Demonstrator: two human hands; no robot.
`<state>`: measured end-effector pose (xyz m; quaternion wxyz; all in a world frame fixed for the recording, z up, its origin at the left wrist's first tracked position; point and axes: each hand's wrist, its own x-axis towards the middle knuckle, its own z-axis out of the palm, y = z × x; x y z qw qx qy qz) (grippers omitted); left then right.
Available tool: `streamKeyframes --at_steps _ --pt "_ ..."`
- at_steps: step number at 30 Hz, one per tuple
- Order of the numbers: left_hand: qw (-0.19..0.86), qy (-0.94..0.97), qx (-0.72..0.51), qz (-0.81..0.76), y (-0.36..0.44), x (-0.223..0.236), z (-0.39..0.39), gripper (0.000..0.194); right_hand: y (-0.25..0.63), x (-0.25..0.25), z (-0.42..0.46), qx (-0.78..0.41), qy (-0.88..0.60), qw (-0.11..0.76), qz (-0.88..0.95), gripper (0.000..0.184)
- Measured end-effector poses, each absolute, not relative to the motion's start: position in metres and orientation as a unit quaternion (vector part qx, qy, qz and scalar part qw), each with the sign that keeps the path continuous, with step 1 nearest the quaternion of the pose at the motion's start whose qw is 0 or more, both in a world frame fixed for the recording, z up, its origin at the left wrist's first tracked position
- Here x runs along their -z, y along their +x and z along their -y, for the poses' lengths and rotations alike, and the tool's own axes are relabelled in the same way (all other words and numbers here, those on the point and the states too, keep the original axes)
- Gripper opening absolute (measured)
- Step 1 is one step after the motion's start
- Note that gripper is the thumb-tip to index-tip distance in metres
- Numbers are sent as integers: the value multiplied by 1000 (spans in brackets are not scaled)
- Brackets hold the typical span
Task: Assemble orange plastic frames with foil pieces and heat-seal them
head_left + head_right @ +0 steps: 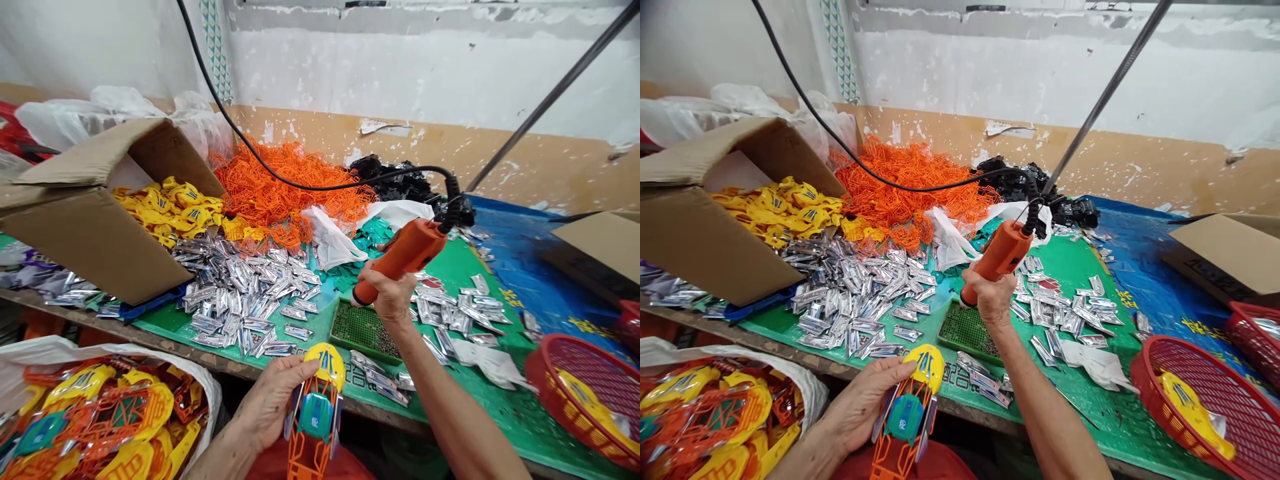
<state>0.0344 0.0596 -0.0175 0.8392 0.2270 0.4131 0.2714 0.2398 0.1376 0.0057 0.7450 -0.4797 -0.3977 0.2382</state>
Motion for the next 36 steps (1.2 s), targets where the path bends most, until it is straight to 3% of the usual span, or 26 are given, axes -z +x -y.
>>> streamKeyframes --at_steps 15,36 --pt "820 239 -321 -409 31 16 -61 34 243 -33 -125 -256 -404 794 375 16" --pt "832 218 -309 -405 37 17 -59 24 238 -1 -141 -250 -459 768 371 15"
